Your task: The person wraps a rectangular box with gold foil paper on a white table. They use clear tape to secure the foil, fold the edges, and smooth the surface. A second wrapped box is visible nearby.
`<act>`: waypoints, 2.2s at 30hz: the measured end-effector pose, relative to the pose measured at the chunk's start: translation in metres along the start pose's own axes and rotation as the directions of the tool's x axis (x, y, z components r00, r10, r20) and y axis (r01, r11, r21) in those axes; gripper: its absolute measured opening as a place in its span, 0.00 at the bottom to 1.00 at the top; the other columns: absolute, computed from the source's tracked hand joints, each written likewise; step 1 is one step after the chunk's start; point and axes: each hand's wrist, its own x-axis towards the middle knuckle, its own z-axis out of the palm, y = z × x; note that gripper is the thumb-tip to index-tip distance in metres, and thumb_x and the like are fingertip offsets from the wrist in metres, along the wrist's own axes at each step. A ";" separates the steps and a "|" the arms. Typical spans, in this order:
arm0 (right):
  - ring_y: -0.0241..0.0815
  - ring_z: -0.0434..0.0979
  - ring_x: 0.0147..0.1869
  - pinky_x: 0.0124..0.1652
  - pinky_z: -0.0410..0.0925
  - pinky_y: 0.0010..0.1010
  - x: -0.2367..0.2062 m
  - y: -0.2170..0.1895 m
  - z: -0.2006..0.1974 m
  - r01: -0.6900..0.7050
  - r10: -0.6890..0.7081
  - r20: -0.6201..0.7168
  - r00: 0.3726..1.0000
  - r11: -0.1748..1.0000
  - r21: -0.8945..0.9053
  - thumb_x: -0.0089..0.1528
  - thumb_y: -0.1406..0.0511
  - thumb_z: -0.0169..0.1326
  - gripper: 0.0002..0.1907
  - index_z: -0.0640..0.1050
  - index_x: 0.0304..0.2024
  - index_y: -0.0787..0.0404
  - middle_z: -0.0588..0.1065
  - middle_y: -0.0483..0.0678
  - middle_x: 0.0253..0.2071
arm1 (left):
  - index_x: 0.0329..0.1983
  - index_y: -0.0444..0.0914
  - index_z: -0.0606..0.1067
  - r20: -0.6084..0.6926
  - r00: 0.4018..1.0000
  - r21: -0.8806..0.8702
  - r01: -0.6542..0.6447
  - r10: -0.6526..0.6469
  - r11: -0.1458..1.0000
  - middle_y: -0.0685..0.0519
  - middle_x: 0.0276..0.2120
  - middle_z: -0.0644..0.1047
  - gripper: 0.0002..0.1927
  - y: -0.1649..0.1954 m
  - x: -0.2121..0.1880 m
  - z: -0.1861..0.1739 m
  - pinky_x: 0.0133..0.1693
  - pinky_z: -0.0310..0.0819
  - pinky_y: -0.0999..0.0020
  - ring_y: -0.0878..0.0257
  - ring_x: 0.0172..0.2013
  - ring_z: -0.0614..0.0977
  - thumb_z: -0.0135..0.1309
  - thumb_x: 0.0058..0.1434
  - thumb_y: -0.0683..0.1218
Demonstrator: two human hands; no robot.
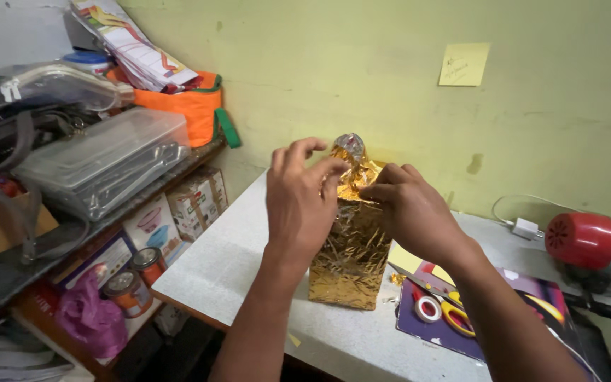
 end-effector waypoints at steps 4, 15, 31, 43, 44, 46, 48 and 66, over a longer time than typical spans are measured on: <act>0.48 0.73 0.50 0.51 0.70 0.37 0.002 -0.006 -0.002 -0.034 0.034 0.006 0.999 0.999 -0.029 0.48 0.76 0.56 0.24 0.85 0.46 0.55 0.76 0.46 0.42 | 0.48 0.46 0.82 0.082 0.964 0.175 -0.264 0.253 0.949 0.46 0.66 0.65 0.22 -0.006 0.008 0.010 0.65 0.55 0.44 0.47 0.67 0.63 0.55 0.52 0.34; 0.49 0.72 0.48 0.49 0.69 0.39 0.002 -0.009 -0.003 -0.005 0.004 -0.015 1.000 0.999 -0.039 0.51 0.73 0.60 0.20 0.85 0.46 0.56 0.75 0.48 0.40 | 0.43 0.39 0.79 0.269 0.930 0.399 -0.344 0.250 0.850 0.43 0.68 0.61 0.10 -0.023 0.048 0.009 0.67 0.39 0.38 0.45 0.70 0.55 0.51 0.62 0.46; 0.48 0.71 0.47 0.49 0.69 0.39 0.004 -0.008 -0.003 -0.067 0.068 0.022 0.997 0.997 -0.034 0.52 0.73 0.59 0.20 0.85 0.46 0.55 0.75 0.47 0.40 | 0.38 0.41 0.82 0.542 0.808 0.018 -0.288 0.232 0.958 0.51 0.55 0.69 0.13 -0.018 0.071 0.012 0.67 0.43 0.46 0.54 0.64 0.61 0.55 0.62 0.54; 0.49 0.73 0.49 0.49 0.70 0.39 0.003 -0.011 -0.004 -0.062 0.062 -0.003 0.998 0.997 -0.048 0.49 0.77 0.53 0.24 0.85 0.46 0.56 0.75 0.48 0.40 | 0.54 0.33 0.71 -0.024 0.996 -0.197 0.074 -0.080 0.978 0.46 0.47 0.74 0.32 -0.037 -0.016 0.005 0.50 0.76 0.57 0.55 0.47 0.78 0.68 0.53 0.56; 0.49 0.73 0.49 0.49 0.70 0.39 0.003 -0.010 -0.004 -0.063 0.062 -0.008 0.998 0.997 -0.047 0.50 0.77 0.54 0.23 0.85 0.45 0.56 0.75 0.48 0.40 | 0.50 0.34 0.73 0.016 0.982 -0.172 0.187 -0.187 0.967 0.48 0.43 0.76 0.29 -0.034 -0.020 0.010 0.49 0.78 0.60 0.57 0.44 0.79 0.69 0.52 0.54; 0.49 0.73 0.48 0.48 0.69 0.39 0.004 -0.010 -0.003 -0.062 0.062 -0.020 0.998 0.997 -0.043 0.51 0.76 0.55 0.21 0.86 0.45 0.56 0.76 0.48 0.39 | 0.43 0.35 0.76 -0.026 0.976 -0.234 0.203 -0.215 0.951 0.49 0.40 0.78 0.22 -0.031 -0.024 0.017 0.47 0.78 0.61 0.58 0.41 0.80 0.69 0.53 0.51; 0.50 0.72 0.48 0.48 0.69 0.40 0.003 -0.010 -0.002 -0.072 0.071 -0.011 0.997 0.997 -0.042 0.52 0.75 0.55 0.21 0.86 0.45 0.55 0.76 0.48 0.39 | 0.38 0.35 0.77 -0.056 0.976 -0.237 0.192 -0.211 0.952 0.50 0.37 0.79 0.17 -0.029 -0.021 0.022 0.45 0.77 0.61 0.58 0.39 0.81 0.69 0.53 0.49; 0.46 0.72 0.48 0.48 0.70 0.38 0.002 -0.008 -0.003 -0.048 0.048 0.004 0.999 0.998 -0.029 0.51 0.75 0.55 0.23 0.85 0.47 0.53 0.75 0.46 0.39 | 0.38 0.41 0.84 -0.116 0.974 0.042 -0.193 0.196 0.980 0.57 0.35 0.81 0.06 -0.028 -0.017 0.031 0.38 0.79 0.67 0.61 0.36 0.81 0.65 0.58 0.43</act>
